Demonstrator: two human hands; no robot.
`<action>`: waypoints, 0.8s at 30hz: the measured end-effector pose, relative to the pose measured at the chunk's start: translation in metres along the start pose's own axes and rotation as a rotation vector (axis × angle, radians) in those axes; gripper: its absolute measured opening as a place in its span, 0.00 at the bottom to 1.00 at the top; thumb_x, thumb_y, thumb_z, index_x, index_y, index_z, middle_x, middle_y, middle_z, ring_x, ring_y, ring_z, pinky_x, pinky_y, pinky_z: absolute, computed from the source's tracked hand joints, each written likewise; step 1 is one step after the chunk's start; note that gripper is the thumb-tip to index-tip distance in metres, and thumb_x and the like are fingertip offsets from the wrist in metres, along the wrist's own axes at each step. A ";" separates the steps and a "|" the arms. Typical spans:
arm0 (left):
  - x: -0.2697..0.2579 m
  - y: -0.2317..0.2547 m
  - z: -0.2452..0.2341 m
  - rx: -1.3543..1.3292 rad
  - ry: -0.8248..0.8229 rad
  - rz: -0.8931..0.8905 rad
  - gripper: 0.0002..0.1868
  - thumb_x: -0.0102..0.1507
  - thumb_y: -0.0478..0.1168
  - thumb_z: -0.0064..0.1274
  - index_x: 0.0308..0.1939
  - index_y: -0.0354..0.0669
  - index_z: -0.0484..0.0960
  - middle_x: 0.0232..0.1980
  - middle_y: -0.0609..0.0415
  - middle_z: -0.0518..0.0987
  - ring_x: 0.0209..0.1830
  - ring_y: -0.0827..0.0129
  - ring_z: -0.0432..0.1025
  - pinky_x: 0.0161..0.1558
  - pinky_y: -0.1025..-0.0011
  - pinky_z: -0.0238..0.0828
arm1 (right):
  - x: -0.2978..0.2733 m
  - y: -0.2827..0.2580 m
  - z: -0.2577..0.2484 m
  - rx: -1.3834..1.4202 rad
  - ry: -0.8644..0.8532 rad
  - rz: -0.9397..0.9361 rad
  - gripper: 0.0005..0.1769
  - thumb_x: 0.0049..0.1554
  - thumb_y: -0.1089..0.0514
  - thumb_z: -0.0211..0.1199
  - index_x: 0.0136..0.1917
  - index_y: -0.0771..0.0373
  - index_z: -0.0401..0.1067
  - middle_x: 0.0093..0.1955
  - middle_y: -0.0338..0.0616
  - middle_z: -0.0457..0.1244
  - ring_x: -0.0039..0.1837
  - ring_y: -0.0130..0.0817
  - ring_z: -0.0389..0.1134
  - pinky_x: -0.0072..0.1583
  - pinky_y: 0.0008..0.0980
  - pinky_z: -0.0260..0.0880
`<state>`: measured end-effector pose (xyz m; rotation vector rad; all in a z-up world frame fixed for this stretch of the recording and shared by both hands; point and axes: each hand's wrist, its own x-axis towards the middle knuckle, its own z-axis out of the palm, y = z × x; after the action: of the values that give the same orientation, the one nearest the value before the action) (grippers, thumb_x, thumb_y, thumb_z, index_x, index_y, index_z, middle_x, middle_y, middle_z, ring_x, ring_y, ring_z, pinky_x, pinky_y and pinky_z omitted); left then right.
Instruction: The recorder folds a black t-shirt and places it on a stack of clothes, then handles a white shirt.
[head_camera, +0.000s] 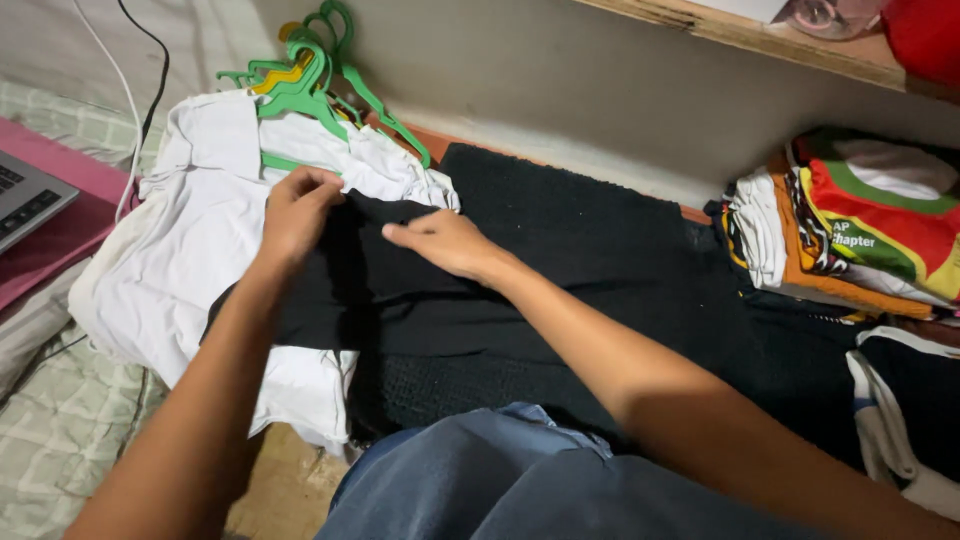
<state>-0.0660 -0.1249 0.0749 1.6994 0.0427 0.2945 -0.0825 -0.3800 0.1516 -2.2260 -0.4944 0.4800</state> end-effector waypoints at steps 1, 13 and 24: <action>-0.001 -0.001 0.004 0.043 0.010 0.055 0.07 0.66 0.37 0.53 0.43 0.37 0.82 0.40 0.57 0.81 0.40 0.75 0.74 0.45 0.78 0.69 | -0.004 -0.009 0.001 0.075 0.051 -0.024 0.22 0.61 0.43 0.64 0.39 0.64 0.79 0.31 0.40 0.65 0.37 0.24 0.63 0.42 0.27 0.64; -0.053 0.053 0.019 0.040 -0.049 -0.010 0.25 0.74 0.56 0.44 0.42 0.36 0.80 0.38 0.59 0.76 0.38 0.78 0.67 0.43 0.79 0.64 | 0.003 -0.010 0.021 0.425 0.179 -0.458 0.12 0.55 0.62 0.71 0.53 0.63 0.78 0.48 0.40 0.71 0.50 0.24 0.71 0.55 0.27 0.74; -0.064 0.133 0.021 0.499 0.109 0.229 0.11 0.63 0.39 0.51 0.43 0.37 0.83 0.36 0.39 0.79 0.35 0.53 0.76 0.42 0.60 0.71 | -0.019 -0.058 -0.004 -0.012 0.448 -0.725 0.17 0.52 0.68 0.68 0.56 0.61 0.74 0.51 0.45 0.58 0.51 0.42 0.65 0.53 0.35 0.69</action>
<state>-0.1418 -0.1785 0.1912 2.1860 0.0008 0.5849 -0.1077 -0.3561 0.2017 -1.9025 -0.9866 -0.3892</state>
